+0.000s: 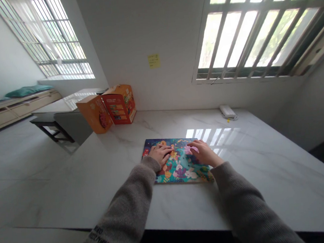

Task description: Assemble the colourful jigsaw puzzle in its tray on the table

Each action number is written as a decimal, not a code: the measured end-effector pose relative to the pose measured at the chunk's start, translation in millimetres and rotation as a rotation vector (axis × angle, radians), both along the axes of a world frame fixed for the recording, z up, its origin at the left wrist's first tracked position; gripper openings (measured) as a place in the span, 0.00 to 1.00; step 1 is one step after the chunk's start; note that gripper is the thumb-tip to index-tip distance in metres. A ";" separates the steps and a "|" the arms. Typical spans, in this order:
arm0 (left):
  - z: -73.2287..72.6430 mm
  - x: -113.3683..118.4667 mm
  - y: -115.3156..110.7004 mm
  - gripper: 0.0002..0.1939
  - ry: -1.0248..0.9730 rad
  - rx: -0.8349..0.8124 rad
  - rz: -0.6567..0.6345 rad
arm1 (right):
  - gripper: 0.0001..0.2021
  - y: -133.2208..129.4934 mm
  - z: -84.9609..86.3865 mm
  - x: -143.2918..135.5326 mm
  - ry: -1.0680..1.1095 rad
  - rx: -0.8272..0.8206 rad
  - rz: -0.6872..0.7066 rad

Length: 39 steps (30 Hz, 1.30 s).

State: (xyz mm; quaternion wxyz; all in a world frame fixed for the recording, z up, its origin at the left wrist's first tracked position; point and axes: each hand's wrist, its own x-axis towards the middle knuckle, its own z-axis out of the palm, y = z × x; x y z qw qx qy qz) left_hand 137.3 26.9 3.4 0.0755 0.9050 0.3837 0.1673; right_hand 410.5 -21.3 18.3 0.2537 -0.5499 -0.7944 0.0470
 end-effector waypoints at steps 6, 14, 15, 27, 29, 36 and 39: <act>2.9 0.1 -0.8 0.18 -0.001 -0.026 0.010 | 0.11 -12.4 5.6 33.8 -0.046 -0.178 -0.094; 0.7 0.2 0.8 0.18 -0.029 -0.024 0.014 | 0.18 -27.1 9.0 25.2 -0.112 -0.269 -0.154; -0.1 0.2 1.4 0.18 -0.035 -0.022 0.013 | 0.18 -27.3 8.4 22.9 -0.116 -0.257 -0.150; -0.5 -0.7 1.4 0.18 -0.040 -0.036 0.008 | 0.08 -21.0 1.1 14.8 0.183 -0.278 -0.014; 0.3 -0.5 1.6 0.16 -0.053 -0.044 0.007 | 0.05 -20.0 0.5 10.5 0.290 -0.313 0.031; 6.0 0.8 4.4 0.12 -0.304 -0.038 0.106 | 0.23 -19.5 -1.4 -7.9 0.591 -0.373 0.148; 7.4 1.0 4.7 0.12 -0.488 -0.108 0.130 | 0.22 -20.0 0.9 -15.4 0.683 -0.374 0.160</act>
